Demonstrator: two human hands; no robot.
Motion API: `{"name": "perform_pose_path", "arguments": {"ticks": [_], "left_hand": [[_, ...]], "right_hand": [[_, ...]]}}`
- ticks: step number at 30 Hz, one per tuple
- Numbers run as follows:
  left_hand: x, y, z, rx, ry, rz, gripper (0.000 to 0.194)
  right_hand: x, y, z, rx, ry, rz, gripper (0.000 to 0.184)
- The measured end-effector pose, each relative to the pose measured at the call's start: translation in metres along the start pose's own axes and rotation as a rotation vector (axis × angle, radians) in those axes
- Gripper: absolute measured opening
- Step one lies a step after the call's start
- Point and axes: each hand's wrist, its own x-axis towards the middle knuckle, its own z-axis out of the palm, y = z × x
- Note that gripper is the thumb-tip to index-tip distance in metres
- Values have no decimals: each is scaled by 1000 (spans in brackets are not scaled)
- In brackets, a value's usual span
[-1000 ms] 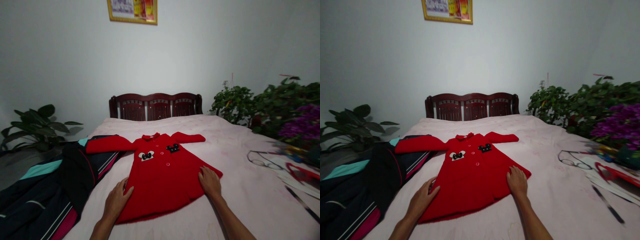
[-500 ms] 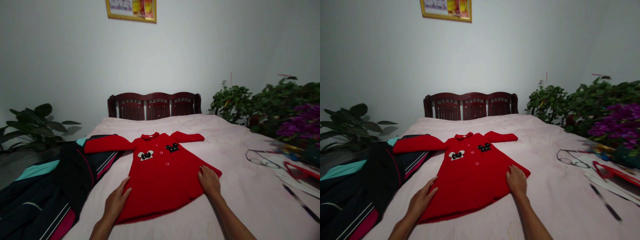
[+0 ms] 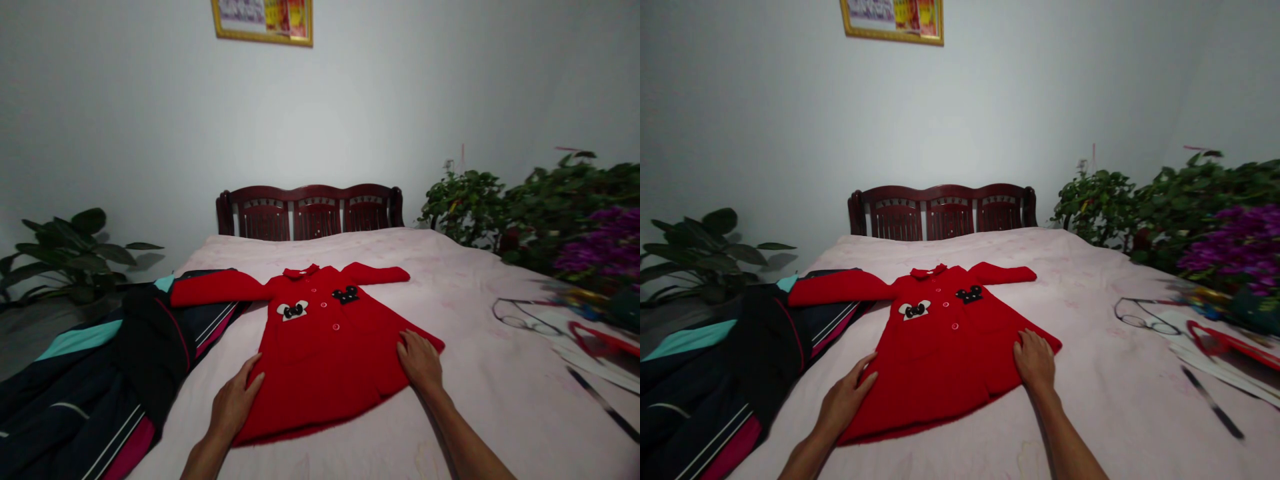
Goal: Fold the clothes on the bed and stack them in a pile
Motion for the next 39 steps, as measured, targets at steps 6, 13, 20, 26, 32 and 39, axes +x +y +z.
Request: {"name": "perform_pose_path", "arguments": {"ticks": [6,13,20,26,32,39], "left_hand": [[1,0,0,9,6,-18,48],[2,-3,1,-18,3,-15,48],[5,-10,7,-115,55,45,44],[8,-13,8,-124,38,37,45],[8,-10,6,-99,14,28,45],[7,-11,6,-100,4,31,46]], "right_hand": [[1,7,9,0,51,-33,39],[1,9,14,4,71,-33,40],[1,9,15,14,74,-29,40],[1,8,14,30,67,-21,40],[1,8,11,24,57,-26,40],[0,8,8,29,66,-44,39]]}}
